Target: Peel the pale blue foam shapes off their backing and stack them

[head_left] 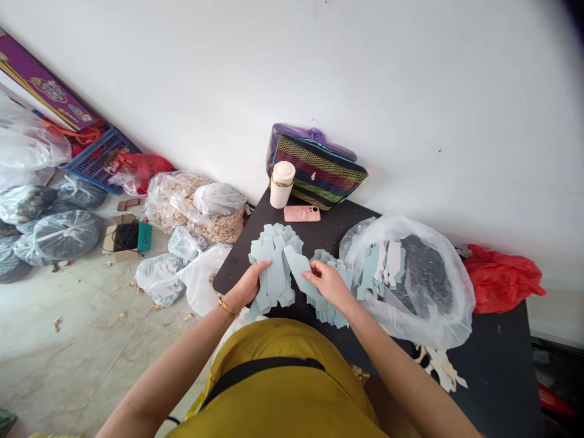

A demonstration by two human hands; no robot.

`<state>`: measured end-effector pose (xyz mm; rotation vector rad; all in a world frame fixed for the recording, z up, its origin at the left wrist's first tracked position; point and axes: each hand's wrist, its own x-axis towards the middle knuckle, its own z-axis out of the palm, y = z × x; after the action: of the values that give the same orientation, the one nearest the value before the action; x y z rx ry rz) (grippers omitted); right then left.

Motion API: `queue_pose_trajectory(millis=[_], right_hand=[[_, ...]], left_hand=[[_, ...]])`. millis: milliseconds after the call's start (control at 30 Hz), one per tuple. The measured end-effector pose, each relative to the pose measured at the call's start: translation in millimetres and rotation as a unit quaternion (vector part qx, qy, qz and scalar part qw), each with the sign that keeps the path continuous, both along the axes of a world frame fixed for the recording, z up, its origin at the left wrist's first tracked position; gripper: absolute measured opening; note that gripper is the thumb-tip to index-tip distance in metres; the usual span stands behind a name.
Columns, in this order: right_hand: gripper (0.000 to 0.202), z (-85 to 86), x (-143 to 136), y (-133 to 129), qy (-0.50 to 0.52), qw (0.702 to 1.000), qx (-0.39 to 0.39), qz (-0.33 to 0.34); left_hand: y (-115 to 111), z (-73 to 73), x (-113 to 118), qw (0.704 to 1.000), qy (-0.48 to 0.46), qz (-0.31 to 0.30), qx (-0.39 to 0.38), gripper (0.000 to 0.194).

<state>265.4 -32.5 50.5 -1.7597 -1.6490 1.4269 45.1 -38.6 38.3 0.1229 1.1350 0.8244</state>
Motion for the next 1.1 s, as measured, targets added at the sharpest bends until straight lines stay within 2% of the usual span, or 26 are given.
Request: queue_pose_trajectory(millis=[100,167,267,367,500,733,967,1100], right_hand=[[0.022,-17.0,0.4,-0.3,0.037,0.997,-0.037,-0.062],[0.023,-36.7,-2.0,-0.7,0.069,0.991,-0.06,-0.102],[0.024,-72.6,-15.6,-0.1,0.06,0.991,-0.035,-0.118],[0.029,-103.0,-36.9,2.9,0.017,0.993,-0.003,-0.117],[0.044,-124.8,-57.6,5.6,-0.025,0.993,0.013,-0.115],[0.059,-134.0,-66.9,6.5,-0.085,0.99,0.023,-0.113],[0.062,-121.8,-79.4,15.9,-0.139,0.985,0.0,-0.104],[0.069,-113.0,-75.7,14.4,-0.152,0.985,0.005,-0.08]], left_hand=[[-1.9,-9.8,-9.2,0.998,0.034,0.043,-0.013,0.03],[-3.8,-20.0,-19.4,0.994,0.058,0.086,-0.016,0.03],[-7.0,-30.8,-35.4,0.988,0.081,0.131,-0.013,0.028],[-10.1,-31.2,-45.0,0.984,0.097,0.147,-0.01,0.028],[-14.2,-26.0,-44.4,0.983,0.098,0.156,-0.002,0.029],[-24.4,-22.2,-38.0,0.988,0.077,0.133,-0.012,0.027],[-27.8,-22.4,-41.9,0.99,0.078,0.115,-0.016,0.027],[-26.7,-23.0,-39.6,0.992,0.052,0.112,-0.013,0.025]])
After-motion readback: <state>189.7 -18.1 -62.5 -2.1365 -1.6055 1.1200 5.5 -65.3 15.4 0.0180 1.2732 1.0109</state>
